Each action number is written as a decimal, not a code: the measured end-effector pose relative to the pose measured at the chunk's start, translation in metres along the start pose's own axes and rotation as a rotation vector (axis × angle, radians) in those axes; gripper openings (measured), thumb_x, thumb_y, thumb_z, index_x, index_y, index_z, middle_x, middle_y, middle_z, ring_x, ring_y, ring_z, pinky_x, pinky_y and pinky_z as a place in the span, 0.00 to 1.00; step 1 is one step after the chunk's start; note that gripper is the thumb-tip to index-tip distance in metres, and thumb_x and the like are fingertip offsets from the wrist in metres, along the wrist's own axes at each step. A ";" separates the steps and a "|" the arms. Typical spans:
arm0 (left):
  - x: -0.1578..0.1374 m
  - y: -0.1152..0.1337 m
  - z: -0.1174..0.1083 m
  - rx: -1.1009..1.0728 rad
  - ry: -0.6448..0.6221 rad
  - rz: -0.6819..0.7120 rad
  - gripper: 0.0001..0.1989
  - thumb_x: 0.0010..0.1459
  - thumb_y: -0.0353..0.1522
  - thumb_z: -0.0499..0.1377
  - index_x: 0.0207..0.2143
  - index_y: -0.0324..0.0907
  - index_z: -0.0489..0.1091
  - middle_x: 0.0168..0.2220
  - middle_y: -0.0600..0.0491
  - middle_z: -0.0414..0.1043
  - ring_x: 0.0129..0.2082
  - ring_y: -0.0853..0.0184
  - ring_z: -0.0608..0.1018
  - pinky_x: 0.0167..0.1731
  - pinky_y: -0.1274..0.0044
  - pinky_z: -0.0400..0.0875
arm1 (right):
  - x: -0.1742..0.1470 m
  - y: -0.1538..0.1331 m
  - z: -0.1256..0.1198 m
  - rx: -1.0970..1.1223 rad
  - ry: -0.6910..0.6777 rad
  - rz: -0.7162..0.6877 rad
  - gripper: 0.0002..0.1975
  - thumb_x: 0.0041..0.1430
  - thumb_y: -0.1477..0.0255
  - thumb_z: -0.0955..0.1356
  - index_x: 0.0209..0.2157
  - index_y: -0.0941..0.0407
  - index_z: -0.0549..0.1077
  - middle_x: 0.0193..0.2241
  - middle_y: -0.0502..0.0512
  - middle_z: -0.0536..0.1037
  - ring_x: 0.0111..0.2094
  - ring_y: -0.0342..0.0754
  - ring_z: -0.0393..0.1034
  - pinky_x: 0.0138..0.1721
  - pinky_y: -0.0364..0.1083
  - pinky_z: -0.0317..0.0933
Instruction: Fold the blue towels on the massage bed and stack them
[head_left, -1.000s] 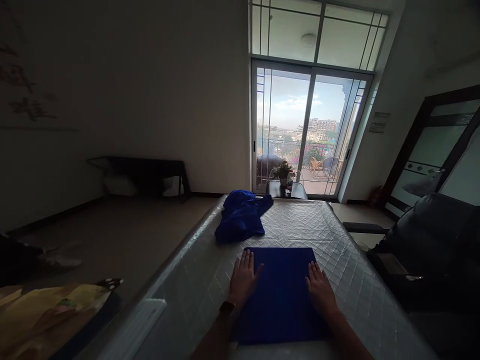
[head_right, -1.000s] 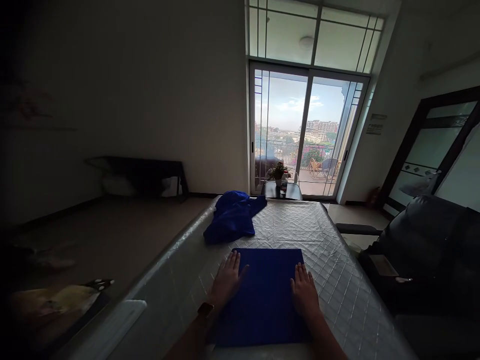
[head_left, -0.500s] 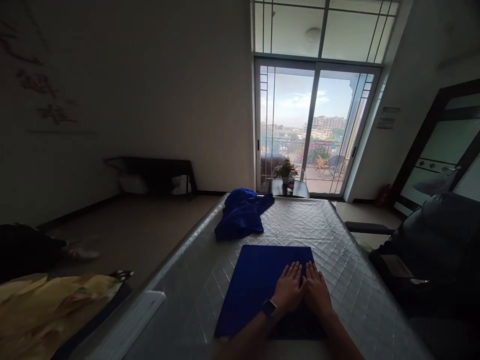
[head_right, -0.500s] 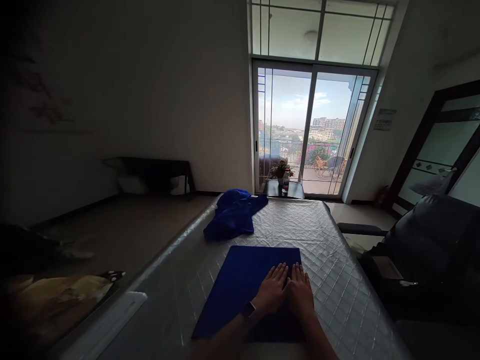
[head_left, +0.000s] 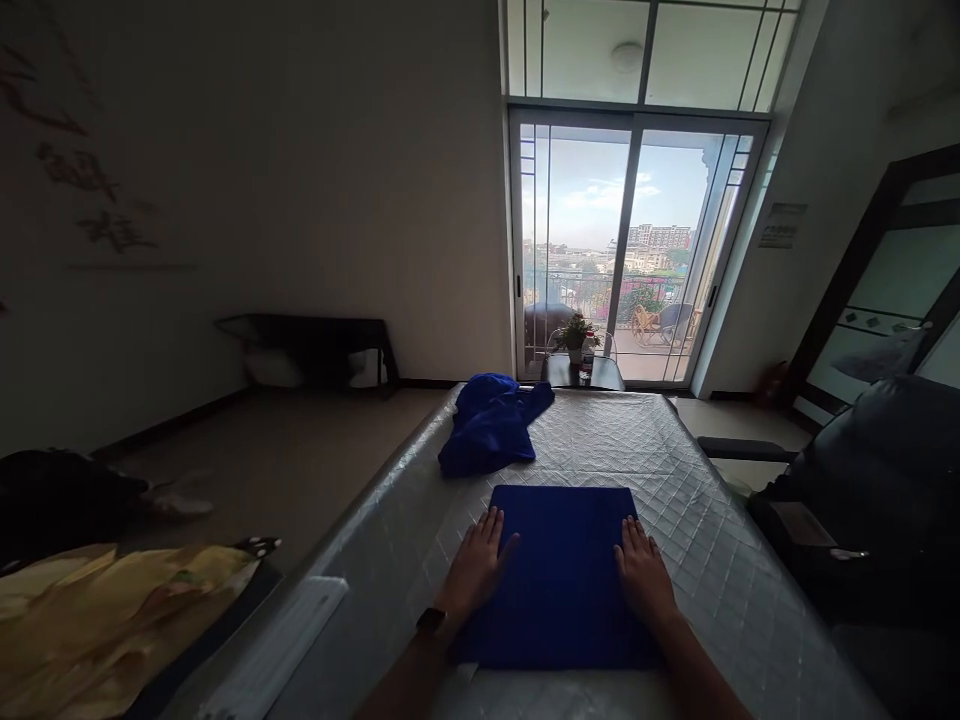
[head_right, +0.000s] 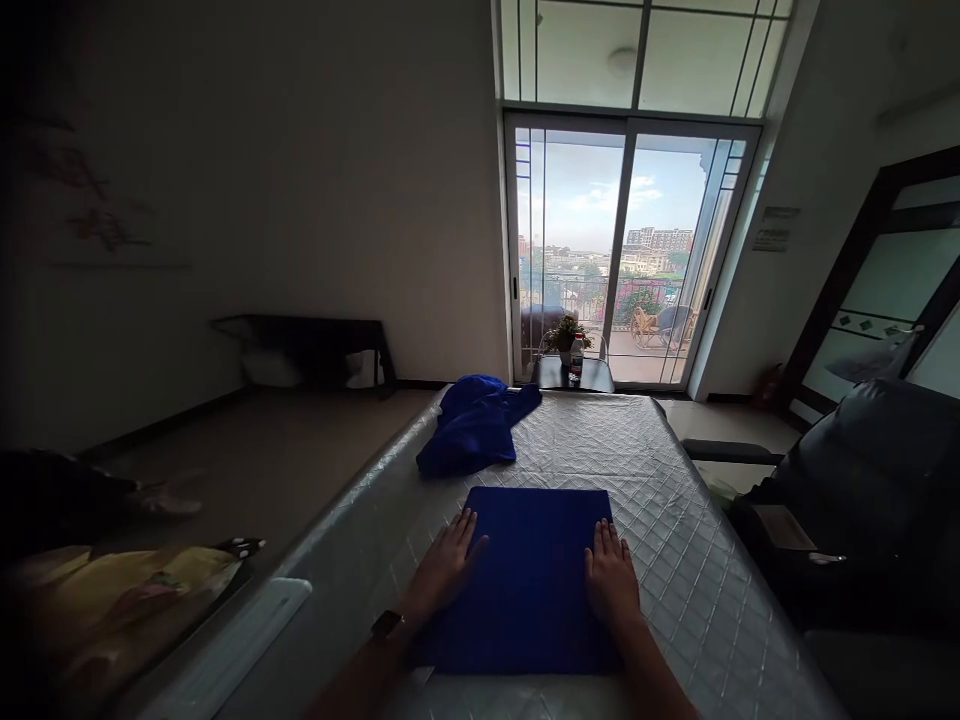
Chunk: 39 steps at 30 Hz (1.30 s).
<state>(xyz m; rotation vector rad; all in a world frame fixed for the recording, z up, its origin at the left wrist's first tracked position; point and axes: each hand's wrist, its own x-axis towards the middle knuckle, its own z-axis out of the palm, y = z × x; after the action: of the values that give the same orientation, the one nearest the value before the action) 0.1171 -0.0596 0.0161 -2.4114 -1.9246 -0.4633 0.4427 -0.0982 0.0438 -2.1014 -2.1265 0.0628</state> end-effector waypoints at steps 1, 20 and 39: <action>0.000 -0.001 0.002 -0.007 0.012 0.002 0.37 0.71 0.50 0.35 0.69 0.35 0.54 0.70 0.41 0.52 0.71 0.56 0.55 0.67 0.60 0.54 | -0.002 -0.001 -0.003 -0.011 -0.004 -0.001 0.30 0.70 0.69 0.50 0.69 0.67 0.49 0.71 0.64 0.48 0.72 0.50 0.36 0.70 0.55 0.38; -0.021 0.211 0.006 -0.328 -0.084 0.536 0.33 0.72 0.48 0.38 0.71 0.40 0.49 0.71 0.47 0.51 0.71 0.63 0.54 0.69 0.68 0.53 | -0.067 0.007 0.009 -0.034 -0.060 -0.038 0.32 0.63 0.74 0.56 0.69 0.59 0.55 0.70 0.56 0.51 0.71 0.52 0.42 0.70 0.55 0.42; -0.076 0.013 -0.029 -0.098 -0.141 -0.110 0.40 0.69 0.54 0.39 0.71 0.33 0.45 0.72 0.42 0.43 0.72 0.55 0.51 0.69 0.58 0.51 | -0.075 0.003 -0.004 0.039 -0.063 -0.011 0.32 0.69 0.64 0.51 0.69 0.65 0.50 0.71 0.58 0.46 0.72 0.52 0.38 0.71 0.57 0.38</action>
<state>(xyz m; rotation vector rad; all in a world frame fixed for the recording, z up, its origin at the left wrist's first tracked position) 0.1085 -0.1412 0.0275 -2.4687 -2.1492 -0.4110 0.4470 -0.1736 0.0417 -2.0929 -2.1528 0.1701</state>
